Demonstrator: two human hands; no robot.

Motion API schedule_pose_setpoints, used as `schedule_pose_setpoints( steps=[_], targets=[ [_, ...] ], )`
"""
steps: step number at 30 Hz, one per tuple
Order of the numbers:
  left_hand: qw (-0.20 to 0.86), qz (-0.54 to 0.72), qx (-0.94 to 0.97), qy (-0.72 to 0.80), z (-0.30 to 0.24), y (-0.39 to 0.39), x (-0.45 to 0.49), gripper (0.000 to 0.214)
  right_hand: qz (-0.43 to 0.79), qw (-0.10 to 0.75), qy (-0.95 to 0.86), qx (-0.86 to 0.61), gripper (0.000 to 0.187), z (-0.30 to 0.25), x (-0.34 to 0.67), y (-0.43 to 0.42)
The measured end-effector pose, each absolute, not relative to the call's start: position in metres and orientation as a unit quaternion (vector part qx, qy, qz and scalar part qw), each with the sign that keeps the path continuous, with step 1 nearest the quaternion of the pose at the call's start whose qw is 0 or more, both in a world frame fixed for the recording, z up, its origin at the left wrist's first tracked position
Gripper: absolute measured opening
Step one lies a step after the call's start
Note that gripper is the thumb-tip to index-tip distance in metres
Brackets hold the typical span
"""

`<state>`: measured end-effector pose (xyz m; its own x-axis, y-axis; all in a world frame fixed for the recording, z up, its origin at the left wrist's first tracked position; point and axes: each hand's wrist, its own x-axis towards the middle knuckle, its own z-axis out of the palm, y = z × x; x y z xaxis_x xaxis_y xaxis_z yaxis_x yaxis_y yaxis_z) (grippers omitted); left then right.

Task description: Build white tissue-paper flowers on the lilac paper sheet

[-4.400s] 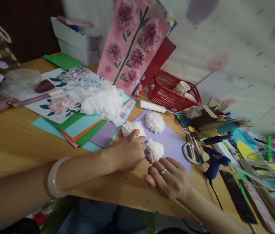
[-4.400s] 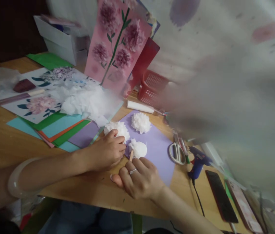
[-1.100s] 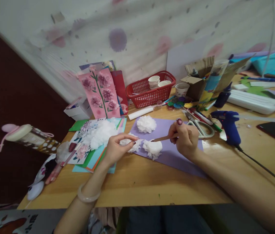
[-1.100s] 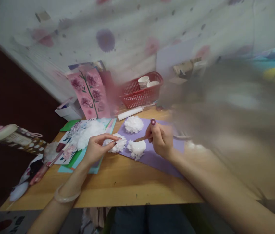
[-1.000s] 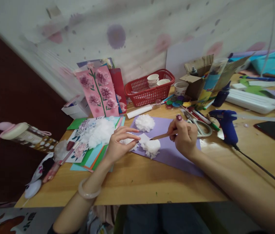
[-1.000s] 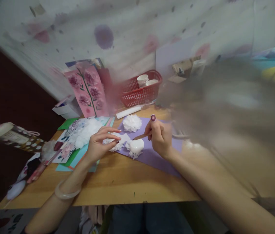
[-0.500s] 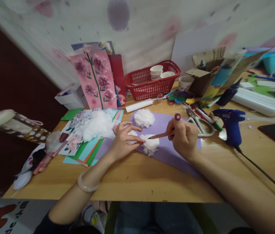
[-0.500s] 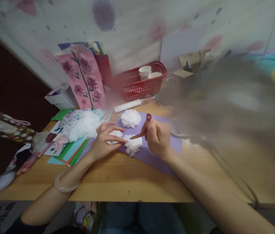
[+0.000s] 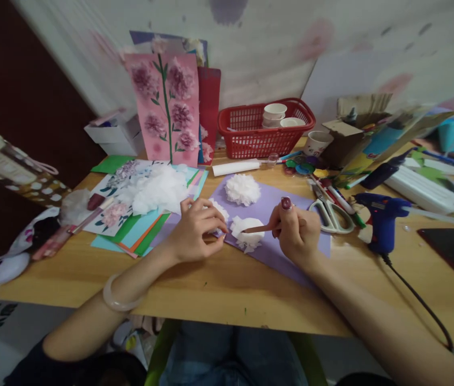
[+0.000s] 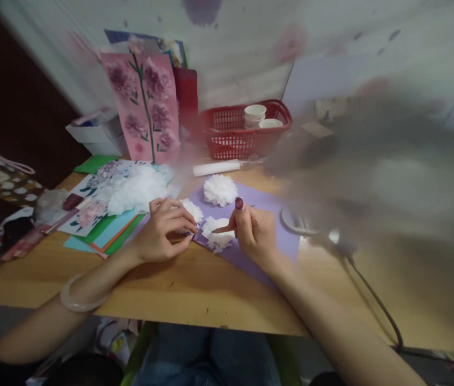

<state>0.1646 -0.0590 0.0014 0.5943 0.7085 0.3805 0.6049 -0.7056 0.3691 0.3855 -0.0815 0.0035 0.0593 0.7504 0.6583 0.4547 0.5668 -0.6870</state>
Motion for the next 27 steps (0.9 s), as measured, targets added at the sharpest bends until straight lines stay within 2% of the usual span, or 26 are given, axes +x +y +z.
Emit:
schedule_pose_setpoints(
  steps=[9,16,21,23,27],
  targets=[
    [0.128,0.243,0.913,0.302,-0.013,-0.061,0.16,0.019,0.026,0.477,-0.764,-0.433,0.062,0.013,0.378,-0.091],
    [0.041,0.222,0.934,0.277,-0.014,-0.063,0.159,0.023,-0.046,0.369,-0.838,-0.398,0.05,0.026,0.357,-0.084],
    [0.021,0.207,0.939,0.273,-0.014,-0.062,0.158,0.023,-0.111,0.289,-0.876,-0.369,0.047,0.031,0.34,-0.078],
    [0.016,0.204,0.941,0.268,-0.014,-0.062,0.159,0.024,-0.112,0.291,-0.875,-0.369,0.048,0.031,0.339,-0.077],
    [0.006,0.201,0.943,0.267,-0.013,-0.063,0.161,0.028,-0.087,0.347,-0.845,-0.397,0.049,0.034,0.346,-0.081]
  ],
)
